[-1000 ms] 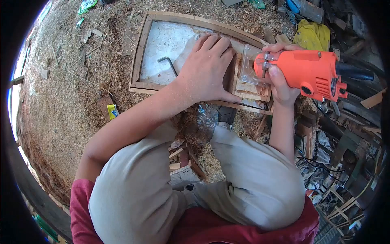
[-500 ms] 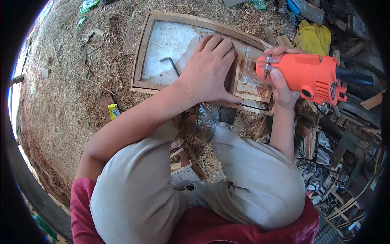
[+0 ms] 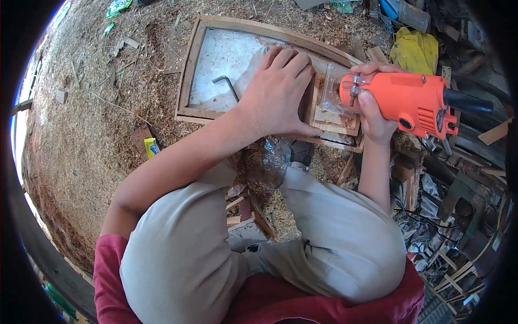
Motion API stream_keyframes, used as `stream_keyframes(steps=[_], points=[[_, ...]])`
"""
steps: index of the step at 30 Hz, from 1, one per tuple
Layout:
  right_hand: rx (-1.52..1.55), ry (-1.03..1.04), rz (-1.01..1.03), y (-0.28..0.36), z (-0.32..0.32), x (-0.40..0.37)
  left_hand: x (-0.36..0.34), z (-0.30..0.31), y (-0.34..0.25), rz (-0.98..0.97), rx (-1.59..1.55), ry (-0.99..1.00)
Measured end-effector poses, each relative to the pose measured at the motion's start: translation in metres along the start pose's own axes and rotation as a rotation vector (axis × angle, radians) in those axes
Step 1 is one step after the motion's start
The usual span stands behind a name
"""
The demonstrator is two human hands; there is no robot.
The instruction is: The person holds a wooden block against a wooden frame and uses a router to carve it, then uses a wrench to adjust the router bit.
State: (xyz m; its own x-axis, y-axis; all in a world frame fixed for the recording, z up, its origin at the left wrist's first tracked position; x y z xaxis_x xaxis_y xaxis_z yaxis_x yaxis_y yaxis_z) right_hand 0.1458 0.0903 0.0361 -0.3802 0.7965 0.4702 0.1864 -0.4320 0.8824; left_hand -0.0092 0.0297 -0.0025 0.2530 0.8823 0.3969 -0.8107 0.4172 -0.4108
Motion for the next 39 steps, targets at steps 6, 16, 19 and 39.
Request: stream_keyframes(steps=[6,16,19,39], points=[[-0.004,0.019,-0.025,-0.0002,0.0,-0.0009,0.0003,-0.0008,0.0001,0.004,-0.016,-0.003],[0.058,0.019,-0.047,0.0018,-0.0038,-0.0029,-0.0006,0.0001,0.0,0.004,-0.023,-0.019],[0.027,0.028,-0.034,0.0018,-0.003,-0.0029,-0.0003,0.0,-0.0002,0.003,-0.018,-0.014],[0.03,0.026,-0.024,-0.0007,0.001,-0.0057,0.0,-0.0006,0.0009,0.008,-0.009,0.003]])
Point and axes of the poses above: each hand's wrist, its own x-axis towards the middle knuckle, its own z-axis out of the back of the hand, y = z × x, the point moved 9 cm from there along x, towards the middle knuckle, and after that the axes turned 3 degrees about x, right-handed, at the moved point
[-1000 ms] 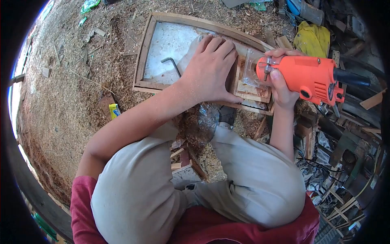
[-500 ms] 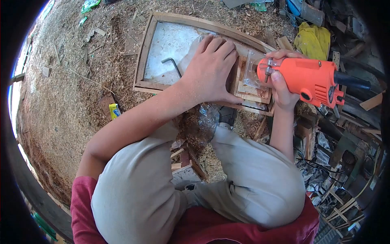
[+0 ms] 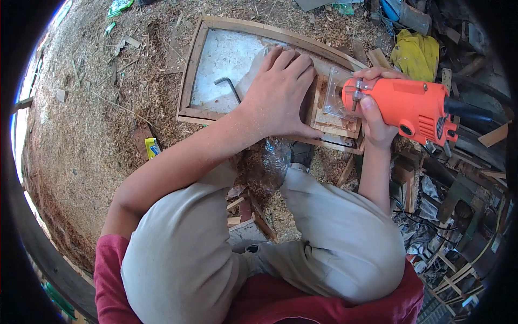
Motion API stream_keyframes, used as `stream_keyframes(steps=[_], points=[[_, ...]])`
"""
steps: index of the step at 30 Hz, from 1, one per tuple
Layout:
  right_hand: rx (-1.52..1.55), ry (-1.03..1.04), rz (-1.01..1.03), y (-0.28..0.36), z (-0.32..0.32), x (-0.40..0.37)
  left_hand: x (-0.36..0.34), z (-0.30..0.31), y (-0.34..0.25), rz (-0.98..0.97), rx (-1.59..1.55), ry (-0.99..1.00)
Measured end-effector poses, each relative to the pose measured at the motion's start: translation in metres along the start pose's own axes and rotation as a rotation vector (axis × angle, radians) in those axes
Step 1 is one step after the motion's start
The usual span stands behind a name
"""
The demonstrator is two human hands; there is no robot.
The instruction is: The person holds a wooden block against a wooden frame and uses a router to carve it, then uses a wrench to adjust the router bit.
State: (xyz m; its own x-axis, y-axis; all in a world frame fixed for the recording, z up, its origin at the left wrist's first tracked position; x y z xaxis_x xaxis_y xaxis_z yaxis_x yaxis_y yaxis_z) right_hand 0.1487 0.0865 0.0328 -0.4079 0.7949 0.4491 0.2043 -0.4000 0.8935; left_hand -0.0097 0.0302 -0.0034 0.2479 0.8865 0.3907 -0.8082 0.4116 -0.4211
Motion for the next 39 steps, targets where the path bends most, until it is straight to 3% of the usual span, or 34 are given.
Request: stream_keyframes(steps=[13,20,23,27,28,32,36,39], points=[[0.097,-0.072,0.114,0.036,0.013,0.017,0.003,0.01,0.001,0.02,-0.111,0.014],[0.297,-0.228,0.065,0.097,0.033,0.017,-0.009,0.061,0.018,-0.024,-0.421,-0.001],[0.326,-0.308,0.033,0.145,0.037,0.018,-0.007,0.106,0.008,-0.05,-0.319,0.068],[0.509,-0.489,-0.065,0.217,0.037,0.021,0.009,0.19,-0.034,-0.014,-0.367,0.069],[0.538,-0.439,-0.1,0.234,0.034,0.024,0.012,0.212,-0.052,-0.028,-0.373,0.047],[0.517,-0.561,-0.123,0.311,0.021,0.015,0.013,0.269,-0.123,0.012,-0.516,0.01],[0.654,-0.437,-0.153,0.365,-0.004,0.009,0.002,0.305,-0.198,0.047,-0.667,0.003],[0.632,-0.445,-0.086,0.386,-0.011,0.001,0.002,0.328,-0.245,-0.053,-0.441,-0.063]])
Point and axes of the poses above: each hand's wrist, its own x-axis towards the middle knuckle, its own z-axis out of the back of the hand, y = z × x, the point moved 9 cm from there along x, towards the middle knuckle, and after that the axes turned 3 degrees about x, right-handed, at the moved point
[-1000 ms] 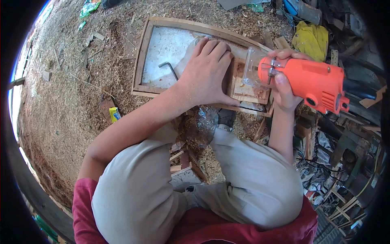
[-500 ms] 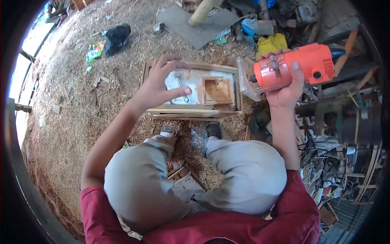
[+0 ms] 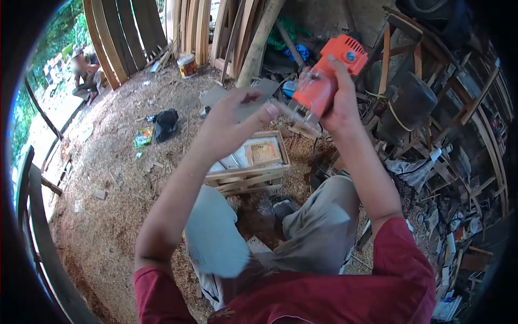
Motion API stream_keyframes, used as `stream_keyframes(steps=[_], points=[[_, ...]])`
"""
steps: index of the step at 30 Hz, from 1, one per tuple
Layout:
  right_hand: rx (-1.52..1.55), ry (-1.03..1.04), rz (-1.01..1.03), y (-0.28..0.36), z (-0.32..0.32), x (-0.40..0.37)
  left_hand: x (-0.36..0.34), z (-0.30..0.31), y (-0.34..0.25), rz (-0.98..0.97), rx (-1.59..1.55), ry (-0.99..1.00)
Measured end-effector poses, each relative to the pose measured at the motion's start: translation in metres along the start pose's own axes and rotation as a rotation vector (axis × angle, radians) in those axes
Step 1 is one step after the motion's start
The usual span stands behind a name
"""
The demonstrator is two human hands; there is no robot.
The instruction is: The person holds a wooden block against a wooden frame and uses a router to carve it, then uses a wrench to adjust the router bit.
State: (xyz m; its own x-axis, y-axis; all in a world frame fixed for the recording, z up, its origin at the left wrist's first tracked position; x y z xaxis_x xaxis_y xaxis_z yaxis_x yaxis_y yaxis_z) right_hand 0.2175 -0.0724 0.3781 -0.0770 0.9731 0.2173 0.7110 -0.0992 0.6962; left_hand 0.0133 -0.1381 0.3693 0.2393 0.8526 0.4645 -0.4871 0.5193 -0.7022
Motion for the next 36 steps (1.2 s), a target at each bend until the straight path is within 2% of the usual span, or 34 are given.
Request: stream_keyframes(steps=[1,4,5,8,11,14,17,19,23,26,32,36], points=[[0.07,-0.024,-0.03,-0.007,0.008,0.005,0.004,-0.005,-0.002,0.001,0.063,-0.016],[-0.006,-0.015,-0.052,-0.02,0.017,-0.006,0.009,-0.026,-0.017,-0.016,0.233,0.041],[-0.008,0.022,-0.065,-0.023,0.017,-0.011,0.008,-0.032,-0.019,-0.09,0.295,0.001],[-0.036,-0.045,-0.108,-0.044,0.051,-0.01,0.012,-0.061,0.0,-0.039,0.245,0.092],[-0.008,-0.067,-0.195,-0.064,0.064,-0.011,0.01,-0.075,0.017,0.046,0.225,0.154],[-0.017,-0.018,-0.221,-0.077,0.062,-0.005,0.007,-0.081,0.039,0.27,0.123,0.251],[-0.034,0.038,-0.287,-0.089,0.059,-0.005,0.004,-0.089,0.055,0.181,0.079,0.228],[-0.031,0.062,-0.301,-0.095,0.062,-0.005,0.005,-0.094,0.06,0.195,0.138,0.256],[-0.071,-0.003,-0.301,-0.104,0.069,-0.005,0.009,-0.093,0.054,0.11,0.303,0.261],[-0.131,-0.015,-0.295,-0.105,0.072,-0.004,0.004,-0.092,0.059,0.045,0.423,0.145],[-0.151,-0.01,-0.269,-0.112,0.068,-0.009,-0.001,-0.095,0.071,0.029,0.435,0.052],[-0.162,-0.001,-0.294,-0.118,0.071,-0.012,0.0,-0.093,0.073,0.074,0.421,0.081]])
Point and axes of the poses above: each hand's wrist, its own x-axis towards the middle knuckle, its own z-axis out of the back of the hand, y = z × x, the point moved 9 cm from there along x, towards the middle knuckle, and after that the axes turned 3 degrees about x, right-handed, at the moved point
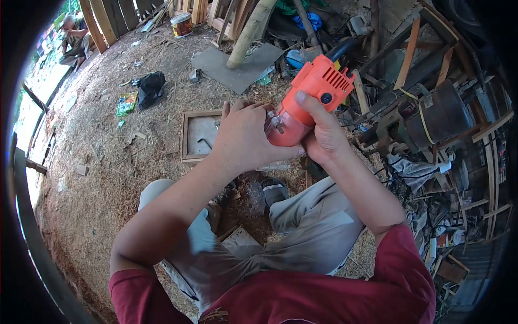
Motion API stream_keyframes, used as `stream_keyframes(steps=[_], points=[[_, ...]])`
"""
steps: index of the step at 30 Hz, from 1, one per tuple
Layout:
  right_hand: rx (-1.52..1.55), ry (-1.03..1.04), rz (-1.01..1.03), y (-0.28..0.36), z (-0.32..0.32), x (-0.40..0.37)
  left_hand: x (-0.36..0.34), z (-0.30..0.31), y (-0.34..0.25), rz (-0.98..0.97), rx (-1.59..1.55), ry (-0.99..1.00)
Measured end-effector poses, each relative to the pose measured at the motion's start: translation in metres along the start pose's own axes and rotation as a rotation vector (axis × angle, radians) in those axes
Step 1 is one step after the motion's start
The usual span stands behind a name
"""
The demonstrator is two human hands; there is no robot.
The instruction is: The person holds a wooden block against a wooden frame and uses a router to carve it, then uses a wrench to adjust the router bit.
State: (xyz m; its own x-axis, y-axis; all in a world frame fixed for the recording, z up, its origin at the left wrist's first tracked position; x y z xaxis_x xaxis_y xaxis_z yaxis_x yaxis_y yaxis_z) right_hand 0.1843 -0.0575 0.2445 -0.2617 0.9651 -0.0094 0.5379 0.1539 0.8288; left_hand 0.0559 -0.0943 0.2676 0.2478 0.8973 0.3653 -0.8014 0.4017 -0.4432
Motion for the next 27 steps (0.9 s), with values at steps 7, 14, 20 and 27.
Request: stream_keyframes(steps=[7,14,20,27], points=[[-0.14,0.103,0.083,0.008,-0.004,-0.008,-0.002,-0.002,-0.002,-0.021,-0.095,0.026],[-0.19,0.148,0.076,0.001,0.004,-0.008,-0.001,-0.012,-0.005,-0.059,-0.161,0.116],[-0.2,0.183,0.071,0.0,0.003,-0.012,-0.003,-0.014,-0.005,-0.062,-0.155,0.173],[-0.193,0.121,0.196,0.006,-0.007,-0.016,-0.013,-0.006,-0.001,0.016,-0.066,-0.116]])
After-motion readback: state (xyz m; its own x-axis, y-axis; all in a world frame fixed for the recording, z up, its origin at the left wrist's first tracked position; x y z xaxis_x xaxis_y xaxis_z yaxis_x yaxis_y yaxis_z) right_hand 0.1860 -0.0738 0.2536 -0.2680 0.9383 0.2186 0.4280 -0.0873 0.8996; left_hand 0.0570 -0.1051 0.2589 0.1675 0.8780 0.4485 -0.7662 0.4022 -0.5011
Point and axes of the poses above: each hand's wrist, its own x-axis towards the middle knuckle, its own z-axis out of the back of the hand, y = z × x, the point moved 9 cm from there along x, towards the middle knuckle, and after that the axes turned 3 degrees about x, right-handed, at the moved point
